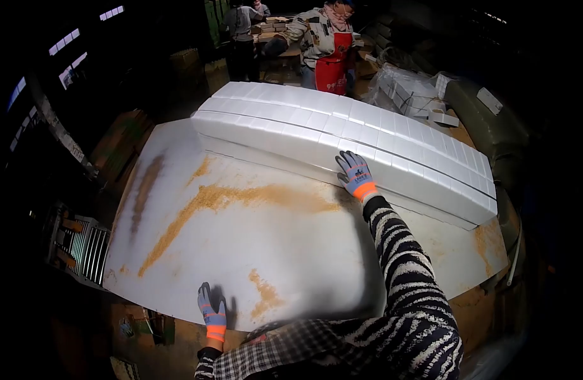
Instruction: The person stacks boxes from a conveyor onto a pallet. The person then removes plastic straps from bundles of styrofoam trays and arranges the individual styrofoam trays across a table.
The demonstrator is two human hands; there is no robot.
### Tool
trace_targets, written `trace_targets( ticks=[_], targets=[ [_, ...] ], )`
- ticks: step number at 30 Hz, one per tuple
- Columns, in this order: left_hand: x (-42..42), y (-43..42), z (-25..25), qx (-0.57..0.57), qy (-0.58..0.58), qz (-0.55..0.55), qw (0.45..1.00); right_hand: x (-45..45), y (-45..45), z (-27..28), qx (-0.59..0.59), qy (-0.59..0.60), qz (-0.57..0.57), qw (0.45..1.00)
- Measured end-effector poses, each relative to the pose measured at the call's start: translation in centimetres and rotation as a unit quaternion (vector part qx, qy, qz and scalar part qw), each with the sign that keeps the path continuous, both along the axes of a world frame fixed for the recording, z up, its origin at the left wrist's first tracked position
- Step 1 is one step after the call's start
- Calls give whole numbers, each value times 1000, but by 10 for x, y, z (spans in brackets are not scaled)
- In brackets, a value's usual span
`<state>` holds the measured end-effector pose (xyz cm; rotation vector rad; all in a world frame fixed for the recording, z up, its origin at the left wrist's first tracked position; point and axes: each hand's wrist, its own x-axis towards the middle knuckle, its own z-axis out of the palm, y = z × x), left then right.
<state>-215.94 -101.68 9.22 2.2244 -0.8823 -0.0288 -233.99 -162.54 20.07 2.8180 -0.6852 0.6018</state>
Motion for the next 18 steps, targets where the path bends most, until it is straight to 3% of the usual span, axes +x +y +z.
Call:
trace_targets(
  ticks=[1, 7, 9, 11, 14, 15, 18],
  targets=[
    [0, 0, -1, 8, -1, -1, 1000, 15, 2, -19, 13, 44, 41, 998],
    [6, -9, 2, 40, -2, 10, 999, 74, 11, -86, 104, 16, -120, 987],
    [6, -10, 3, 42, -1, 16, 999, 87, 10, -110, 174, 1, -167, 970],
    [10, -7, 2, 54, 5, 21, 998, 100, 15, -90, 302, 94, -245, 916],
    [23, -1, -1, 74, -18, 20, 997, 105, 27, -101, 240, 82, -138, 957],
    [27, -1, 3, 78, -19, 22, 997, 102, 34, -117, 156, 25, -77, 984],
    [63, -4, 25, 69, -54, 49, 995, 86, 86, -92, 136, 26, 40, 989]
  ],
)
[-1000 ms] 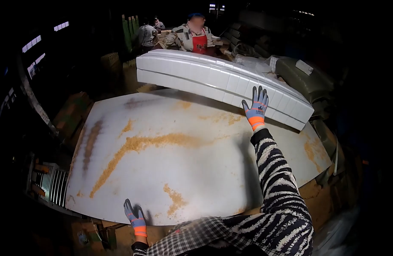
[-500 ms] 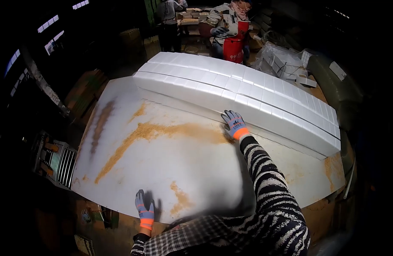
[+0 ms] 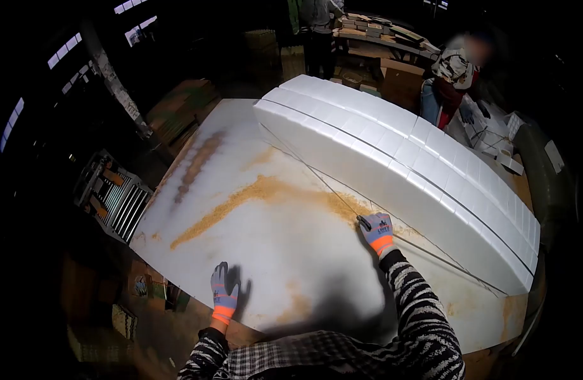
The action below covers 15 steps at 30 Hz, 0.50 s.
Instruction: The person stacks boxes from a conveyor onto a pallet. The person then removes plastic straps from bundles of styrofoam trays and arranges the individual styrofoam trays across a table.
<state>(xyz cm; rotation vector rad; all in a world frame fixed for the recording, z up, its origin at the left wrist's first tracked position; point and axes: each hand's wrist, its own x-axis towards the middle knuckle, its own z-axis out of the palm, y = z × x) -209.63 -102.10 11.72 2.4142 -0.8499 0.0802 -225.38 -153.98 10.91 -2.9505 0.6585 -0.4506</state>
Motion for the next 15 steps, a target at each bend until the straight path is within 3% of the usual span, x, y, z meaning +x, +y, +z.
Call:
trace_targets(
  ticks=[5, 7, 9, 11, 12, 15],
  targets=[
    [102, -19, 76, -113, -150, 18, 982, -69, 69, 3, 60, 14, 121, 991],
    [142, -27, 120, -110, -177, -11, 978, -102, 109, 31, 38, 98, 171, 980],
    [178, -31, 162, -21, -200, -90, 975, -135, 127, 29, 21, 92, 134, 987],
    [208, -32, 197, 115, -120, -285, 944, -194, 144, 38, 34, 20, -58, 998],
    [211, -37, 196, 153, -119, -351, 916, -207, 153, 50, -9, -33, -91, 995],
    [197, -38, 159, 256, -136, -529, 798, -235, 167, 50, -94, 76, -192, 974]
  ],
)
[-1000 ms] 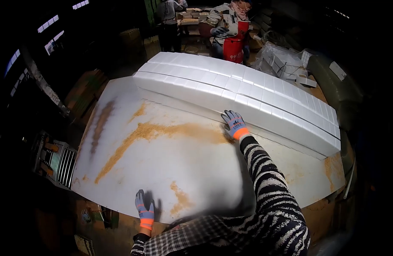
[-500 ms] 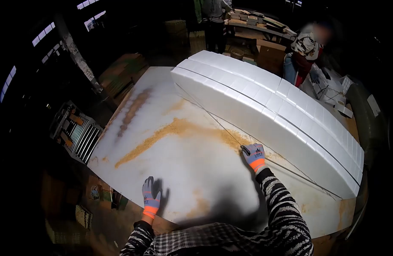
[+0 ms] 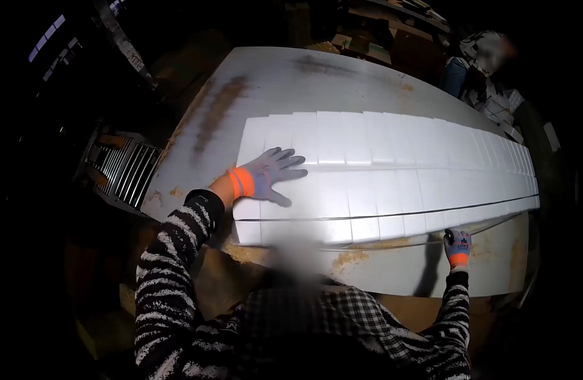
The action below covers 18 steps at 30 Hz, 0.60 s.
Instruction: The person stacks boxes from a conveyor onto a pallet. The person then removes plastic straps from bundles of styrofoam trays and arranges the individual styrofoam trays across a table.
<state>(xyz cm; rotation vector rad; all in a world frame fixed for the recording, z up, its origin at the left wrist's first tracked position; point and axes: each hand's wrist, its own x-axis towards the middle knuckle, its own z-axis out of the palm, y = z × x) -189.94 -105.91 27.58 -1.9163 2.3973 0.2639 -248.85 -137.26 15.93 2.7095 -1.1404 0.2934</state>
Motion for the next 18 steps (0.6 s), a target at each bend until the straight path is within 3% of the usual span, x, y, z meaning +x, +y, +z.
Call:
trace_targets(
  ticks=[3, 5, 6, 7, 8, 9, 11, 15, 18],
  targets=[
    [-13, 8, -25, -70, -16, -8, 997, 66, 82, 10, 158, 65, 82, 982],
    [-17, 8, -34, -96, 5, -5, 995, 146, 179, -1, 250, 52, 172, 951],
    [-18, 7, -29, -101, 12, -1, 995, 203, 235, 19, 308, 103, 188, 927],
    [-18, 7, -30, -115, 15, 0, 993, 236, 283, -1, 367, 68, 221, 901],
    [-17, 7, -32, -120, 18, 2, 993, 266, 332, -33, 320, 92, 259, 907],
    [-17, 7, -34, -121, 24, 3, 992, 303, 362, -55, 447, 55, 249, 858],
    [-14, 2, -40, -136, 30, -2, 990, 352, 408, -56, 292, -41, 264, 918],
    [-10, 5, -39, -131, 42, 20, 990, 382, 415, -4, 294, 51, 292, 909],
    [-12, 3, -34, -110, 42, 45, 992, 381, 404, 19, 350, 15, 273, 896]
  ],
)
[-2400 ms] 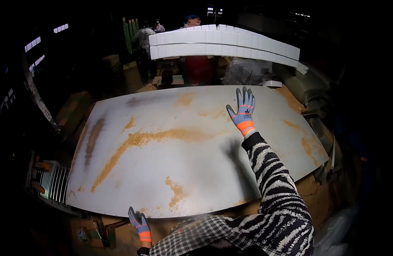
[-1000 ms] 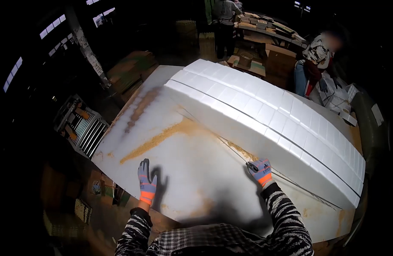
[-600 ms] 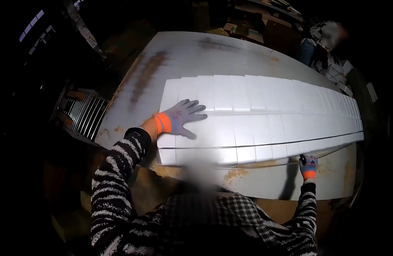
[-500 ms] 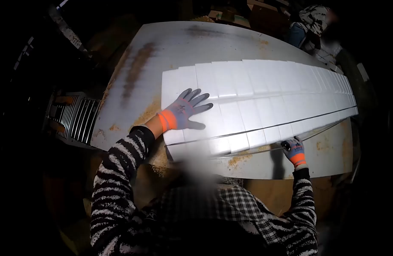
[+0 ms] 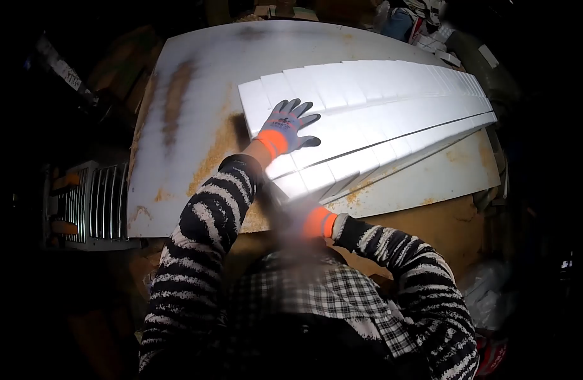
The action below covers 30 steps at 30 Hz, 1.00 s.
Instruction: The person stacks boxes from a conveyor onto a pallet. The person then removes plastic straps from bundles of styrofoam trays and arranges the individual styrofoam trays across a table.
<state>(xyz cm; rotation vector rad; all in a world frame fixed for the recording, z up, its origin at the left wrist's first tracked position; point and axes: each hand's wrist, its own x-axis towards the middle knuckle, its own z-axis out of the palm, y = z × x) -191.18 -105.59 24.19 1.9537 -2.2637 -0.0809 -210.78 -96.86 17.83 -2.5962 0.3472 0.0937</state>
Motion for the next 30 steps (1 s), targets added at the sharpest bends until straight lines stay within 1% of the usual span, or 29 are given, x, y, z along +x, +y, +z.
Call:
trace_targets(
  ticks=[1, 2, 3, 4, 5, 7, 10, 11, 12, 14, 15, 18, 19, 20, 21, 22, 23, 24, 25, 26, 27, 28, 30],
  targets=[
    [1, 1, -1, 1, 3, 6, 1000, -2, 0, -18, 2, -33, -13, 999],
    [2, 3, -1, 2, -7, 13, 1000, -1, -4, -34, -5, -63, 2, 998],
    [3, 5, 1, 3, -18, 20, 1000, 8, -2, -11, 44, 45, -17, 998],
    [4, 6, 4, 4, -29, 28, 999, 19, 3, 15, 92, 151, -36, 984],
    [3, 6, 8, 20, -40, 29, 999, 26, 8, 15, 81, 168, -25, 982],
    [0, 10, 2, 4, -40, 33, 999, 39, 24, 16, 61, 201, -3, 978],
    [4, 12, 12, 8, -43, 47, 998, 44, 50, 37, 11, 131, -110, 985],
    [4, 12, 15, 14, -40, 50, 998, 58, 29, 16, 54, 201, -61, 976],
    [5, 14, 16, 20, -37, 54, 998, 59, 25, 25, 40, 204, -31, 978],
    [6, 12, 17, 18, -31, 59, 998, 55, 16, 62, 10, 212, 31, 977],
    [7, 11, 18, 21, -28, 59, 998, 58, 7, 67, 21, 187, 91, 978],
    [15, 10, 14, 2, 10, 44, 999, 60, -8, 82, 118, 272, 58, 953],
    [22, 8, 12, -2, 34, 32, 999, 62, -17, 76, 149, 284, 69, 945],
    [31, 3, 11, -7, 58, 19, 998, 62, -25, 76, 97, 238, 87, 962],
    [51, -5, 8, -1, 166, -52, 985, 60, -32, 76, 48, 191, 106, 975],
    [62, 8, 12, 24, 407, -88, 909, 60, -37, 82, 0, 143, 124, 982],
    [72, 21, 17, 53, 619, -128, 773, 62, -49, 93, 9, 149, 121, 981],
    [81, 38, 27, 18, 651, -169, 740, 65, -58, 109, 18, 155, 118, 981],
    [90, 61, 38, -34, 532, -186, 826, 69, -55, 156, 20, 177, 85, 980],
    [92, 82, 43, -85, 400, -197, 891, 70, -52, 189, 23, 199, 52, 978],
    [83, 92, 38, -190, 300, -168, 920, 65, -54, 204, -11, 151, 54, 987],
    [69, 97, 33, -216, 282, -121, 927, 69, -48, 233, 8, 200, 45, 979],
    [48, 94, 15, -258, 321, -82, 908, 68, -50, 247, 66, 205, 37, 976]
  ],
)
